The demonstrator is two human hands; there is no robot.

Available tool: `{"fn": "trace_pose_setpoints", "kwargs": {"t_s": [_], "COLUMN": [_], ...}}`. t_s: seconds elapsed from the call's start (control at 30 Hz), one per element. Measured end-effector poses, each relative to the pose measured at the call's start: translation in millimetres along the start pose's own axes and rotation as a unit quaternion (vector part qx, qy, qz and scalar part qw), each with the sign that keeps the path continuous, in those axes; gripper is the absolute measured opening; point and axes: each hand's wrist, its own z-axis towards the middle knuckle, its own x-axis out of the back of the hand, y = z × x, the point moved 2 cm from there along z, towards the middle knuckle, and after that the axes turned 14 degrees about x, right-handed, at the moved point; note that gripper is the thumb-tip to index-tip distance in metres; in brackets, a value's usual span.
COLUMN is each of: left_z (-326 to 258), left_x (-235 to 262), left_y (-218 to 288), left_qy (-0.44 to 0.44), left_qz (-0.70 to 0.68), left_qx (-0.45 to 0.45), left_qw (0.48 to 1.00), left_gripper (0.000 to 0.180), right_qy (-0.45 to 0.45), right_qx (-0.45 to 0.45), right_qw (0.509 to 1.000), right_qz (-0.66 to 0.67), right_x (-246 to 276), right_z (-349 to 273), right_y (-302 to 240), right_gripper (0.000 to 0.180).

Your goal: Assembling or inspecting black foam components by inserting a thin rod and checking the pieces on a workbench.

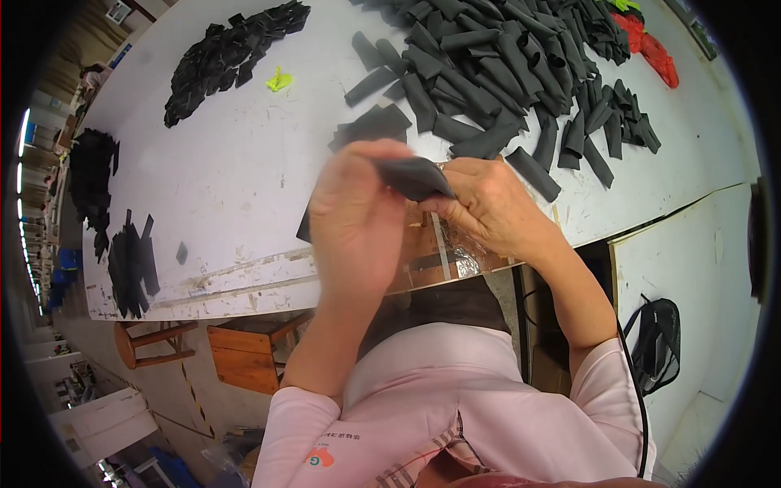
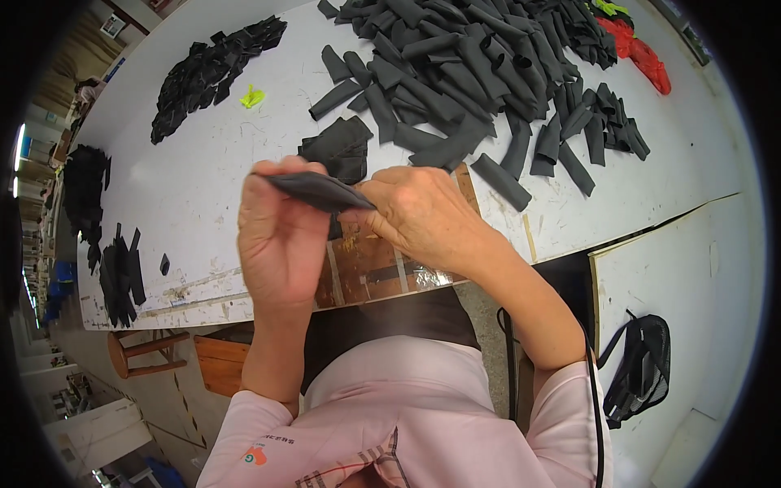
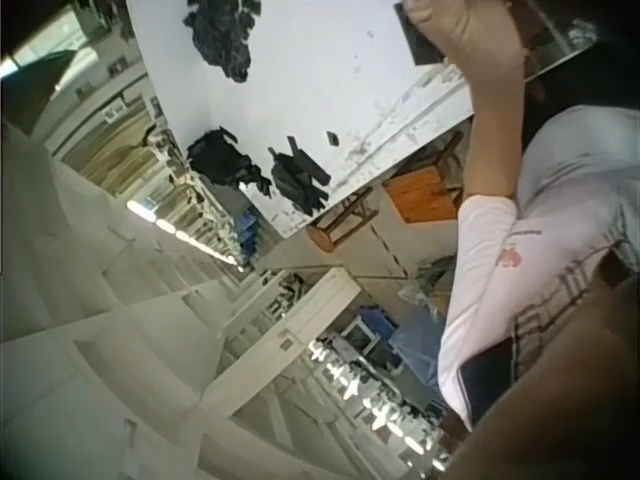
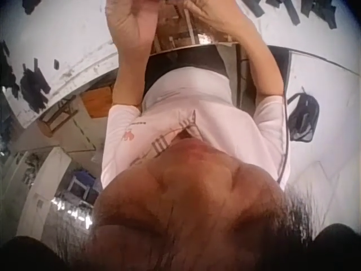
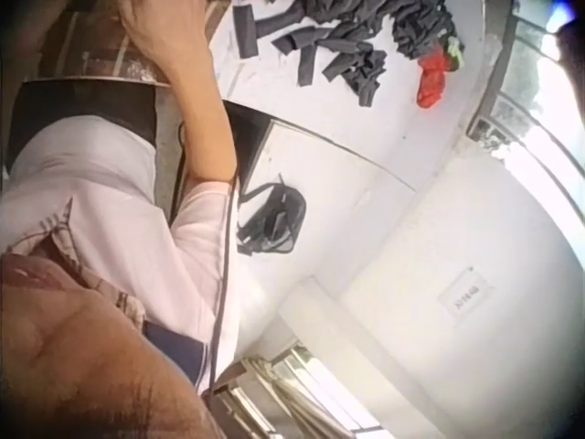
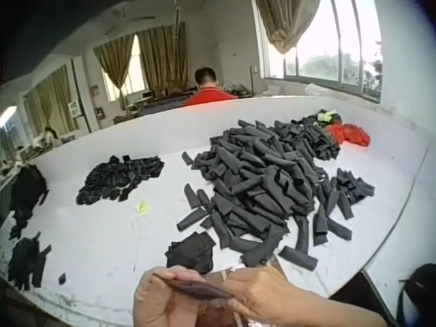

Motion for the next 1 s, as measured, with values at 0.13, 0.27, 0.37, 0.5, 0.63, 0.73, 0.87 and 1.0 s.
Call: {"fn": "trace_pose_setpoints", "kwargs": {"t_s": [0.13,0.27,0.37,0.5,0.63,0.73,0.87,1.0], "left_z": [-3.4,-5.9,-8.9,-1.6,-2.7,3.4,-12.8,-18.4], "left_x": [15.1,18.0,17.7,33.4,87.9,167.4,185.8,188.3], "left_y": [-11.1,-4.1,0.1,-2.1,21.9,22.5,23.2,32.5], "left_qy": [0.037,0.036,0.058,0.050,0.308,0.397,0.349,0.388], "left_qz": [0.002,0.050,0.131,0.171,0.483,0.672,0.788,0.726], "left_qx": [0.009,-0.008,0.005,0.005,-0.074,-0.012,0.090,0.018], "left_qw": [0.999,0.998,0.990,0.984,0.816,0.625,0.498,0.567], "left_gripper": [0.018,0.019,0.017,0.014,0.021,0.031,0.023,0.015], "right_qy": [-0.056,-0.010,0.044,-0.012,0.120,0.268,0.190,0.057], "right_qx": [-0.023,-0.008,-0.029,-0.021,-0.086,-0.136,-0.171,-0.266], "right_qw": [0.997,0.999,0.999,0.999,0.962,0.946,0.946,0.923], "right_qz": [-0.055,-0.043,0.016,-0.030,0.229,0.123,0.200,0.273], "right_x": [-15.7,-12.3,-24.5,-16.2,46.2,56.7,-3.3,-44.3], "right_z": [-8.9,-10.3,-15.9,-8.2,30.9,36.8,-10.0,-40.6], "right_y": [5.3,-1.1,-0.1,1.4,16.4,49.8,21.0,-22.7], "right_gripper": [0.016,0.019,0.023,0.026,0.037,0.048,0.041,0.030]}}
